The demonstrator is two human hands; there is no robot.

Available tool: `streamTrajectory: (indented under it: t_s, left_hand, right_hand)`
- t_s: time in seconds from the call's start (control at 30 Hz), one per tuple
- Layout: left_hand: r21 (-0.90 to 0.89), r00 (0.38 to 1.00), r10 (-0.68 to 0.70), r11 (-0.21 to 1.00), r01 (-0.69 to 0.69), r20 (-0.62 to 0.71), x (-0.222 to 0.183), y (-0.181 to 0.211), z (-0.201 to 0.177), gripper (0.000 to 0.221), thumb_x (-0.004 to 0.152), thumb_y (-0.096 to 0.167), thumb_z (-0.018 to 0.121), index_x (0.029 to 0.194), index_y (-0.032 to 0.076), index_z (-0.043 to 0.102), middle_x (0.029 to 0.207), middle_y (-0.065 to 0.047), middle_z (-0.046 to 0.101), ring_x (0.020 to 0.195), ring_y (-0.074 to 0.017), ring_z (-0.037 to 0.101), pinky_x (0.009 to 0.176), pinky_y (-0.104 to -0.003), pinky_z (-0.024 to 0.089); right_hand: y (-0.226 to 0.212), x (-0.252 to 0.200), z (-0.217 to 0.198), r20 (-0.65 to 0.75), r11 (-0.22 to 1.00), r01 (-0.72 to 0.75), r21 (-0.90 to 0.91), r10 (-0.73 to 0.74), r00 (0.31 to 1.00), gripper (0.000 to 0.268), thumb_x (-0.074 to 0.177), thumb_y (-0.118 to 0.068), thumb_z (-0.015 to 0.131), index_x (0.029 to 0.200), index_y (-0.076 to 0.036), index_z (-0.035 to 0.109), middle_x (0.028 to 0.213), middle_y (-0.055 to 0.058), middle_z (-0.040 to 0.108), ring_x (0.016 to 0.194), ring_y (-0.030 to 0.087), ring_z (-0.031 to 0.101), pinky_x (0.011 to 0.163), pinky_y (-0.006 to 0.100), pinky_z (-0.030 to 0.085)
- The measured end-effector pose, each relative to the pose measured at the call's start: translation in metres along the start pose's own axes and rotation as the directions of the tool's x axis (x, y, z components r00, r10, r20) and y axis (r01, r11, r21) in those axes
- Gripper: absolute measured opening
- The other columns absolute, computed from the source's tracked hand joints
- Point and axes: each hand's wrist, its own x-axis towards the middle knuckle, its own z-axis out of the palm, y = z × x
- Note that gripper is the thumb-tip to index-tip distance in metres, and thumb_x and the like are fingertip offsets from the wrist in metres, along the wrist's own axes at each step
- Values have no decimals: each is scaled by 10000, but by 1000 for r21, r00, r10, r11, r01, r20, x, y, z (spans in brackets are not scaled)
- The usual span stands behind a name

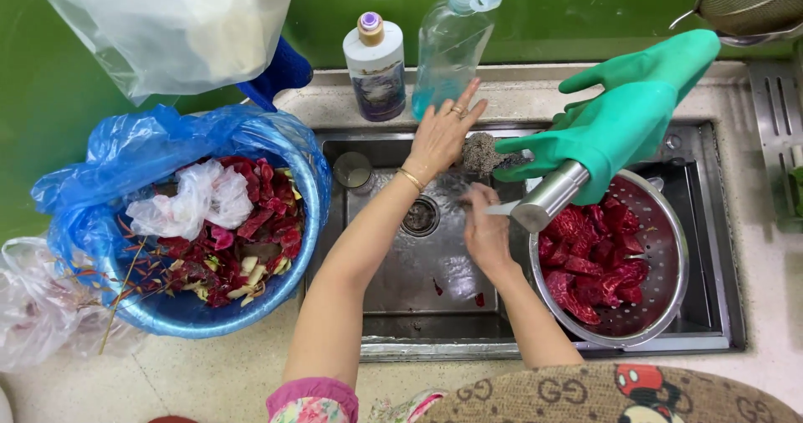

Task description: Peeling, washing, and sorting red beets in a kitchen sink.

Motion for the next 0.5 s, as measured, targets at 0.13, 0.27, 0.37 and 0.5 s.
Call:
streamTrajectory:
  t_s: [0.13,0.27,0.37,0.5]
  left_hand:
    - [363,999,20,932,-7,-32,-6,-26,36,643,865,165,665,1495,100,550,1716,-40,119,1020,-255,522,881,-422,441]
    - [400,994,-99,913,77,36,-28,-48,21,645,821,152,683,1445,39,570,1729,-74,120,1137,-264,510,1021,-446,421]
    - [169,986,-167,971,169,-30,-52,-47,9,667,779,62,678,1437,84,572,1670,-119,268,1223,-304,499,1077,-462,406]
    - [-746,985,-130,644,173,116,-115,-14,9,834,655,-17,627,1472,105,518,1479,-173,586,1371,-351,513,1153,-470,395]
  right_hand:
    - [6,1,-4,10,998,-28,51,28,1000,306,914,34,506,1211,-10,563,1105,230,661,1050,430,629,882,504,501]
    - [-6,0,-12,84,988,-157,9,156,984,207,959,-54,589,1165,-58,602,919,208,660,888,400,645,781,497,481]
    - [-14,3,-20,52,984,-175,40,173,983,202,961,-93,638,1161,-63,624,836,176,649,789,348,633,718,461,474]
    - [-11,7,-34,117,921,-308,237,288,951,182,915,-73,716,1092,-55,682,765,101,602,698,194,565,655,357,465]
